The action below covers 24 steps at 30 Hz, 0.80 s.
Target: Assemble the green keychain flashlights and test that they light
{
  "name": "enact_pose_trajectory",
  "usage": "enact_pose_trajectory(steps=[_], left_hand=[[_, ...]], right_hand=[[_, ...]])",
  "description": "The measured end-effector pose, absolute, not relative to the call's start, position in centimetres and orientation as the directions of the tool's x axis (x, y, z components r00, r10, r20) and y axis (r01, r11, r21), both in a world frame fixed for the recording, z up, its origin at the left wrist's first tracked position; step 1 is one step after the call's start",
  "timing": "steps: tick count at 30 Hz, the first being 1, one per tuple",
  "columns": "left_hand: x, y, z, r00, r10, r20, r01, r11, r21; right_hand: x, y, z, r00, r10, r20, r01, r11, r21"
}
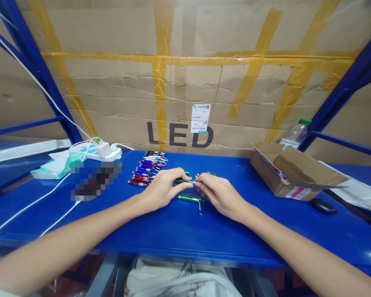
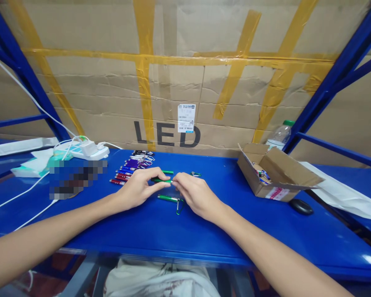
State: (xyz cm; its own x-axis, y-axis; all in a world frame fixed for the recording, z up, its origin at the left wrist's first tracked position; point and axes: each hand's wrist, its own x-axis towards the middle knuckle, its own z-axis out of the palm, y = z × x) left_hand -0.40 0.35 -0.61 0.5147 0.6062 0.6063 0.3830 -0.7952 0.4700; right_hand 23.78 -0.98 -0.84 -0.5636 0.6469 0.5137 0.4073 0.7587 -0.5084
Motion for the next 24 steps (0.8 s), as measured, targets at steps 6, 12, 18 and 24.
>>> enact_pose_trajectory(steps=[6, 12, 18, 24], left_hand=[[-0.7, 0.0, -0.5, 0.608, 0.476, 0.636, 0.352, -0.879, 0.321], [-0.9, -0.1, -0.5, 0.662, 0.382, 0.645, 0.358, -0.917, 0.176], [-0.4, 0.3, -0.5, 0.551, 0.546, 0.631, 0.416, -0.835, 0.36], [-0.5, 0.7, -0.3, 0.481, 0.693, 0.536, 0.488, -0.72, 0.494]], right_hand=[[23.6, -1.1, -0.5, -0.557, 0.773, 0.305, 0.281, 0.521, -0.806], [23.2, -1.0, -0.5, -0.55, 0.808, 0.211, 0.16, 0.35, -0.923], [23.8, -0.5, -0.2, -0.478, 0.817, 0.322, 0.4, 0.529, -0.748], [26.6, 1.1, 0.2, -0.378, 0.85, 0.367, 0.855, 0.473, -0.212]])
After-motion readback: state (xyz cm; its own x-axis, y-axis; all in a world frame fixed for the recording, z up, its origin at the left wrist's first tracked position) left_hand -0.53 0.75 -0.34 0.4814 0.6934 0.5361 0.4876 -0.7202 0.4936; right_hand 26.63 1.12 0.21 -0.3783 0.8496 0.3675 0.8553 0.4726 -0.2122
